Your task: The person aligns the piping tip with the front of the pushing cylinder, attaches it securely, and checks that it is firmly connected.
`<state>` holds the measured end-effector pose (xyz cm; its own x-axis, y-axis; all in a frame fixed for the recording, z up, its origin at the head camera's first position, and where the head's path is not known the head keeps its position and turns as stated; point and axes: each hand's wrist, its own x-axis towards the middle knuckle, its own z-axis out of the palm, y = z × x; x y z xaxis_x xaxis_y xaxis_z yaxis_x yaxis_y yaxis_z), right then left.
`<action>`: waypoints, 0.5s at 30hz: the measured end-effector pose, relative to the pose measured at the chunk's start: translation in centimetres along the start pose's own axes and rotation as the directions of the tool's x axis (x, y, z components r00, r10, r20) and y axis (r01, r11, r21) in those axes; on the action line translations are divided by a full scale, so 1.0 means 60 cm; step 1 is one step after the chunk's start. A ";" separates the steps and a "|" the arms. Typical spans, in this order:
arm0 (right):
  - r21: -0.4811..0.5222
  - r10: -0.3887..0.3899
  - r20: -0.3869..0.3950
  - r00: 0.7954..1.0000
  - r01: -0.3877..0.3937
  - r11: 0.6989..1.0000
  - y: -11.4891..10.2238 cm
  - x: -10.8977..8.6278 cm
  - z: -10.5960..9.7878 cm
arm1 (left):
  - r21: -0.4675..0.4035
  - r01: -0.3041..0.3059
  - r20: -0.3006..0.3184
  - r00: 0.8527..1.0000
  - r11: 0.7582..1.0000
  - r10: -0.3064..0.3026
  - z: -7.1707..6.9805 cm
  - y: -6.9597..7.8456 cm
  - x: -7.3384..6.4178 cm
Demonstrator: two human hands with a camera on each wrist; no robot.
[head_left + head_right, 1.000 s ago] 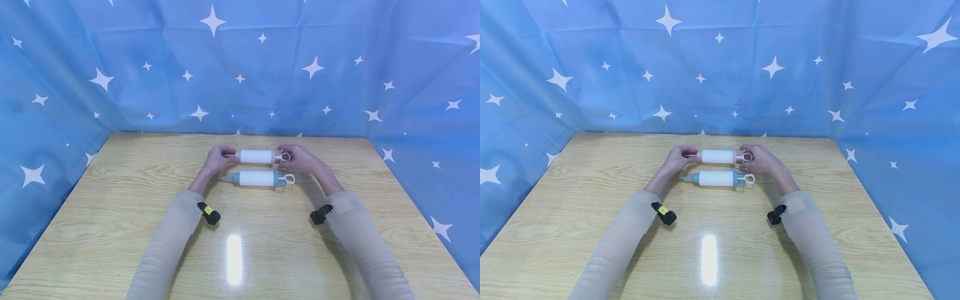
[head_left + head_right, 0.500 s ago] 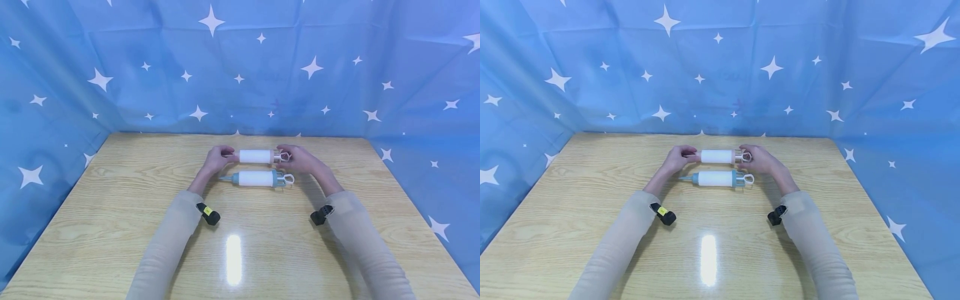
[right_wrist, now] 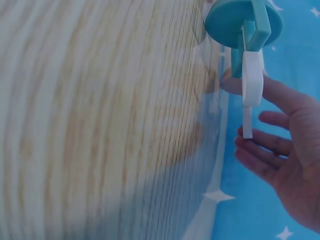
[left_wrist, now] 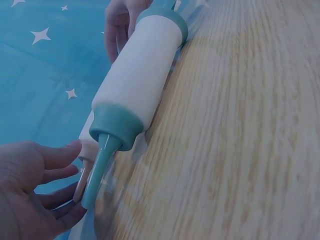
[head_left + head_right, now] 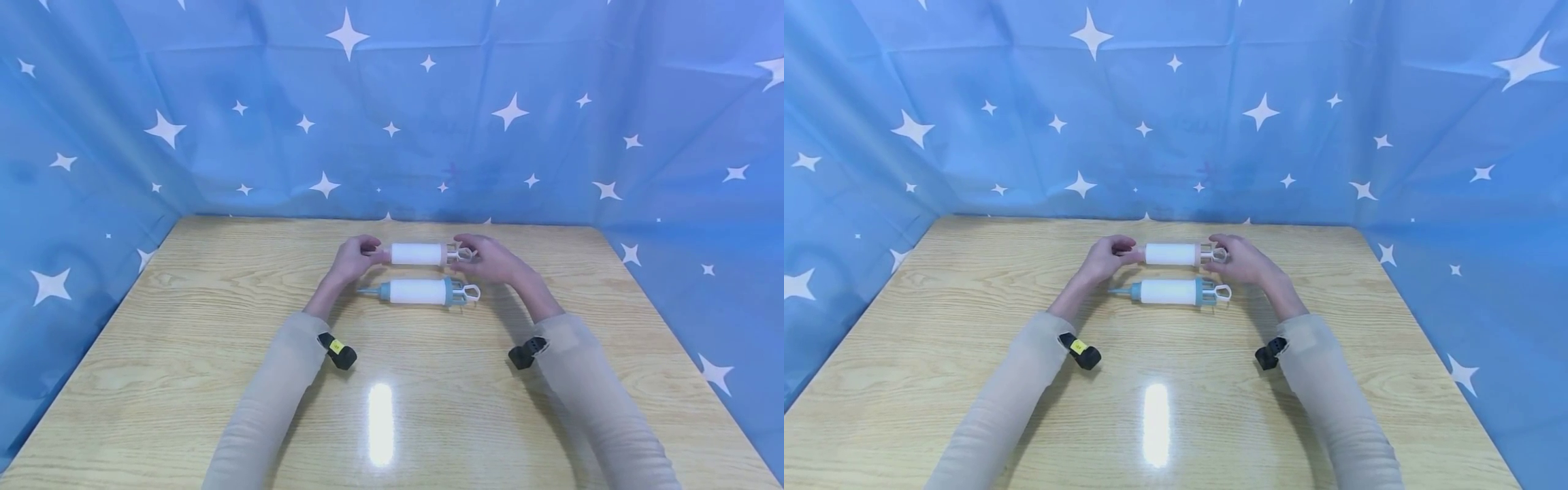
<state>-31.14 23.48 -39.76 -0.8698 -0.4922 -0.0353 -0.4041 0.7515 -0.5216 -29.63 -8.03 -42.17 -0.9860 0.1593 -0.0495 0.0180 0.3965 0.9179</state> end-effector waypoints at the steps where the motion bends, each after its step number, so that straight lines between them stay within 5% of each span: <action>1: -0.001 0.001 -0.002 1.000 -0.001 1.000 0.000 0.000 0.000 | 0.008 -0.003 -0.003 1.000 1.000 0.003 0.000 0.000 0.000; 15: -0.037 0.026 -0.051 0.998 -0.028 0.999 -0.004 -0.016 -0.011 | 0.113 -0.053 -0.023 0.998 0.992 0.056 -0.028 -0.003 -0.008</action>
<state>-30.40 24.03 -39.05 -0.8932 -0.4496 -0.0051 -0.3901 0.7805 -0.4886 -29.43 -9.68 -41.63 -0.9870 0.1606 0.0111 0.0891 0.4874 0.8686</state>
